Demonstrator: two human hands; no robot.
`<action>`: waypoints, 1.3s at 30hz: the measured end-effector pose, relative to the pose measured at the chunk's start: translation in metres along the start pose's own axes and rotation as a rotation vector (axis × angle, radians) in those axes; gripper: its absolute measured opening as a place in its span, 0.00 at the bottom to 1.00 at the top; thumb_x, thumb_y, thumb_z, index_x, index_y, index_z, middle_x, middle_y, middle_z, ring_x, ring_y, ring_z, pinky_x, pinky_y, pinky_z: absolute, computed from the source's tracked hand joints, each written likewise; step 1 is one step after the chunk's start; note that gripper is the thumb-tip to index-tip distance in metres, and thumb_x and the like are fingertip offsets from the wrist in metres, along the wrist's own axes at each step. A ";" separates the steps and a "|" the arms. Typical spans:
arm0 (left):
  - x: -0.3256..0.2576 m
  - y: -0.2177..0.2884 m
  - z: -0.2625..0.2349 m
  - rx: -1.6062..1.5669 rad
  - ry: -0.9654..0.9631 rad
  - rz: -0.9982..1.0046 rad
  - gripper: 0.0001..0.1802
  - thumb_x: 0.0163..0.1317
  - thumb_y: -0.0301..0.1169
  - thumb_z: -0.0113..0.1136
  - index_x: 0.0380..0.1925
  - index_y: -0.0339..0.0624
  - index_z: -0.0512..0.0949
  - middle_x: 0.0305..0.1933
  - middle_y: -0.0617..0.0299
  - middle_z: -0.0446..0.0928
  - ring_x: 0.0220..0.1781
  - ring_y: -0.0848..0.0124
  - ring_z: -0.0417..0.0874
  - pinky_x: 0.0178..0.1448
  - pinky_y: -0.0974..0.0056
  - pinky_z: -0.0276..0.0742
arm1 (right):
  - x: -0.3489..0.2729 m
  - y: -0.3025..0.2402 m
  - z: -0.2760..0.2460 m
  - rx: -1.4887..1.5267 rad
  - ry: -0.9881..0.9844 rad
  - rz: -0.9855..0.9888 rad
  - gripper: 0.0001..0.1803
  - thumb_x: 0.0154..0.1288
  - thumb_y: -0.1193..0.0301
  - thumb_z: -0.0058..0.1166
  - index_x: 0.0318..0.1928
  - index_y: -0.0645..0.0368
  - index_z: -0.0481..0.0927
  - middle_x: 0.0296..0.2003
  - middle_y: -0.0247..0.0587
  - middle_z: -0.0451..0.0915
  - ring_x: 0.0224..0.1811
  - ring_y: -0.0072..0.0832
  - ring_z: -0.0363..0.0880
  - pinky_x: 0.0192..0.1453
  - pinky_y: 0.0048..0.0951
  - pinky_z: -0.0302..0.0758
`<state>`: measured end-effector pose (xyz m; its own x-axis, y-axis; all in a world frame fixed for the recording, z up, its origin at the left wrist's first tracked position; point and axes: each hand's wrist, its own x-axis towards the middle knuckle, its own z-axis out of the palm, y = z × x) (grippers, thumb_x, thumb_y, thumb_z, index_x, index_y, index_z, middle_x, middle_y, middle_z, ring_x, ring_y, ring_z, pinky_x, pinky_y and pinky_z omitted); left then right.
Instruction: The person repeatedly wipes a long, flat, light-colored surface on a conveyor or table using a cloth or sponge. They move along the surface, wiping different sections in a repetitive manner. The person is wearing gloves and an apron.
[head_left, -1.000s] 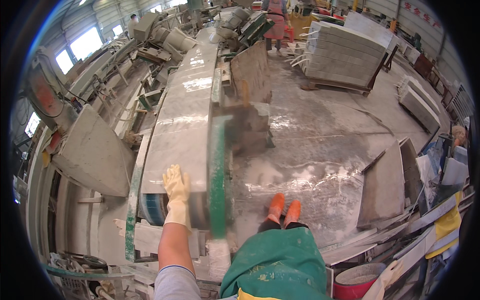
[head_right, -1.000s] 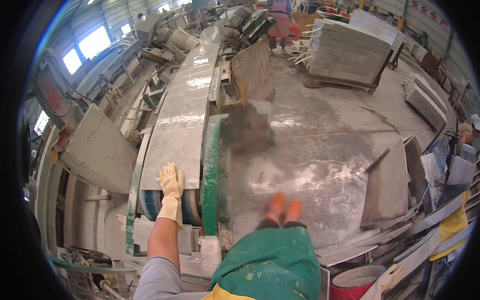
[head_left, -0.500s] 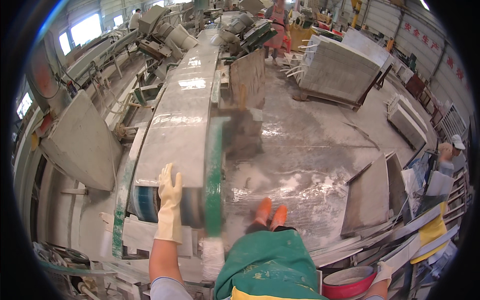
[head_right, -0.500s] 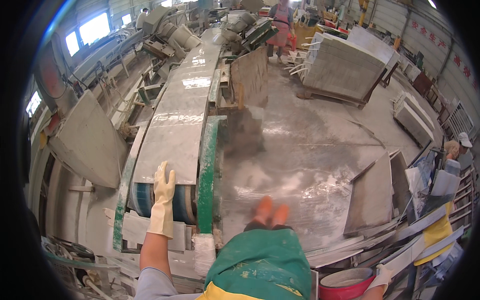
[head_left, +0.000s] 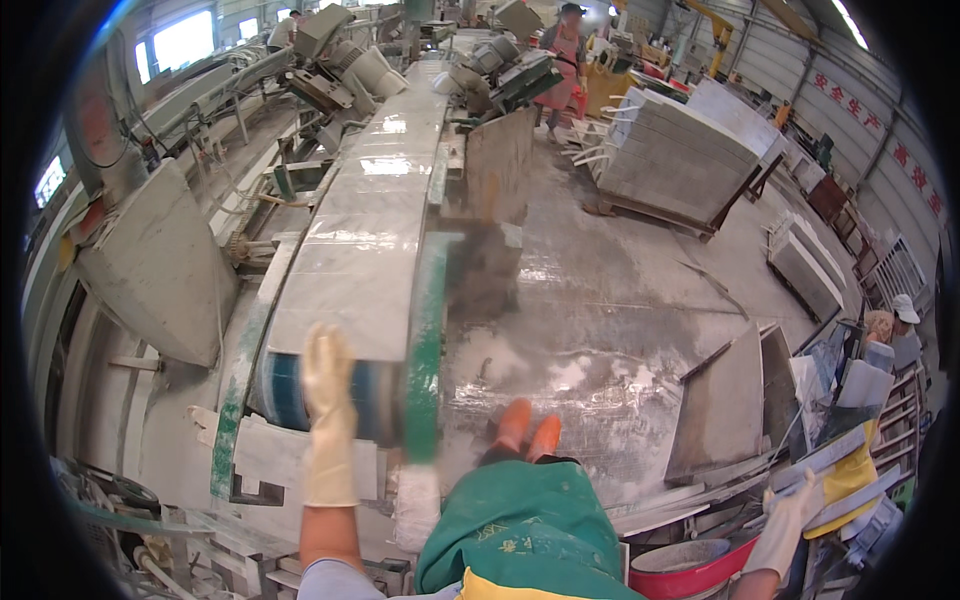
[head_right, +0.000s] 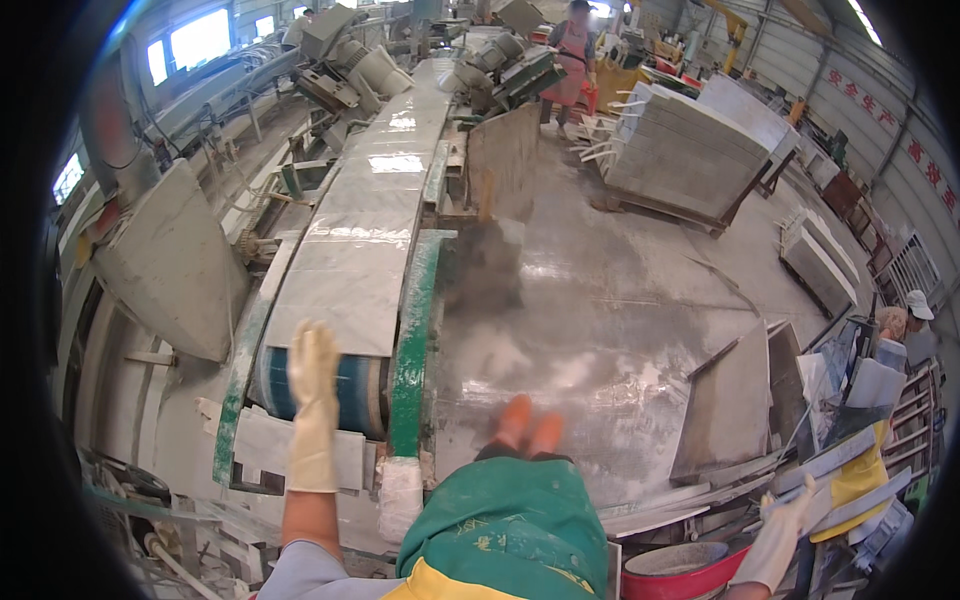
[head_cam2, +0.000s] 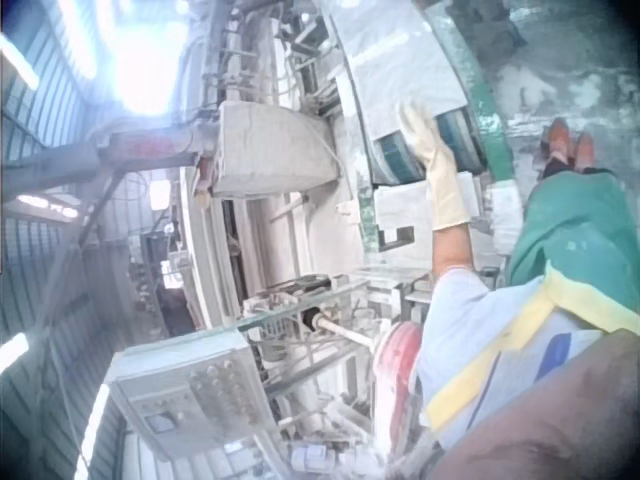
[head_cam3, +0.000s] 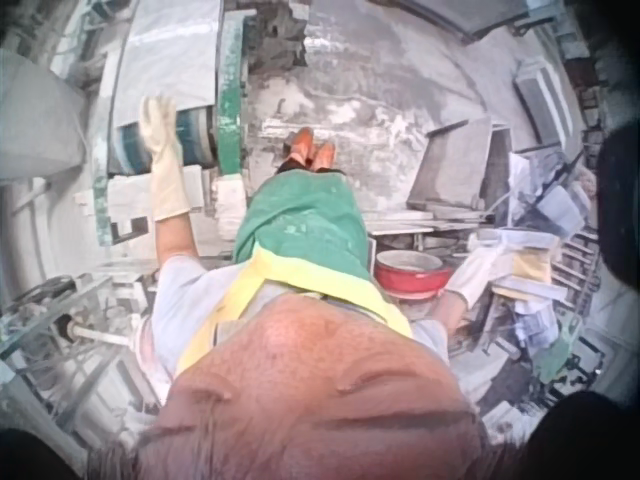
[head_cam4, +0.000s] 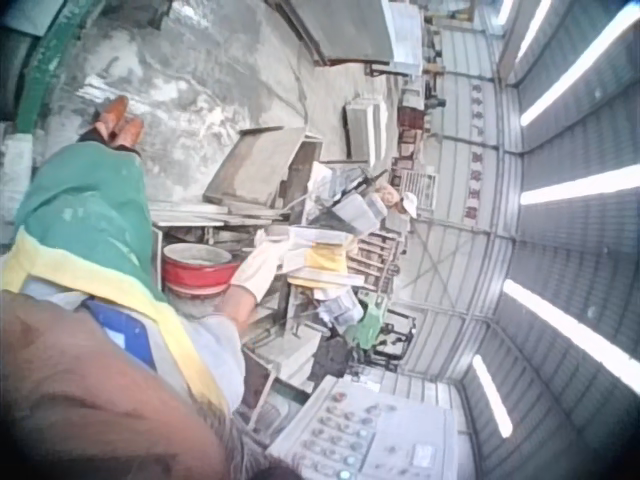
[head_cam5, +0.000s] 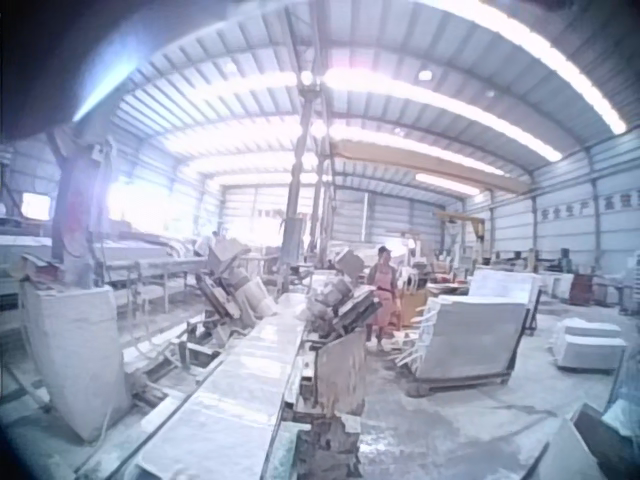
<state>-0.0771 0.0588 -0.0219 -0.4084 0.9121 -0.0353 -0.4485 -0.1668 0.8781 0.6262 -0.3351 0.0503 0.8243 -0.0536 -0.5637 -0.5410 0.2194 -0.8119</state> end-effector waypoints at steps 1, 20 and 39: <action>-0.005 -0.010 0.020 -0.042 0.015 -0.165 0.22 0.71 0.36 0.51 0.63 0.45 0.67 0.59 0.54 0.74 0.58 0.63 0.77 0.58 0.58 0.75 | -0.008 0.017 0.031 0.017 0.079 -0.062 0.47 0.42 0.44 0.66 0.65 0.43 0.68 0.65 0.33 0.64 0.64 0.43 0.61 0.59 0.51 0.62; -0.069 -0.005 0.023 -0.385 0.012 -0.262 0.16 0.67 0.22 0.51 0.55 0.32 0.68 0.53 0.49 0.75 0.53 0.56 0.79 0.61 0.52 0.77 | -0.424 0.301 0.266 -0.907 -2.104 -1.856 0.38 0.47 0.60 0.66 0.61 0.50 0.73 0.62 0.50 0.69 0.64 0.55 0.65 0.69 0.48 0.63; 0.002 -0.058 -0.048 -0.225 0.429 -0.303 0.19 0.67 0.23 0.49 0.58 0.32 0.65 0.55 0.46 0.71 0.55 0.52 0.78 0.55 0.46 0.80 | -0.052 0.187 0.206 -0.898 -1.022 -0.837 0.29 0.62 0.70 0.58 0.62 0.67 0.70 0.57 0.50 0.75 0.59 0.31 0.74 0.63 0.30 0.69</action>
<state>-0.0896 0.0522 -0.0960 -0.5004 0.7059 -0.5013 -0.7350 -0.0405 0.6768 0.5162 -0.0904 -0.0410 0.4867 0.8677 0.1009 0.4869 -0.1736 -0.8560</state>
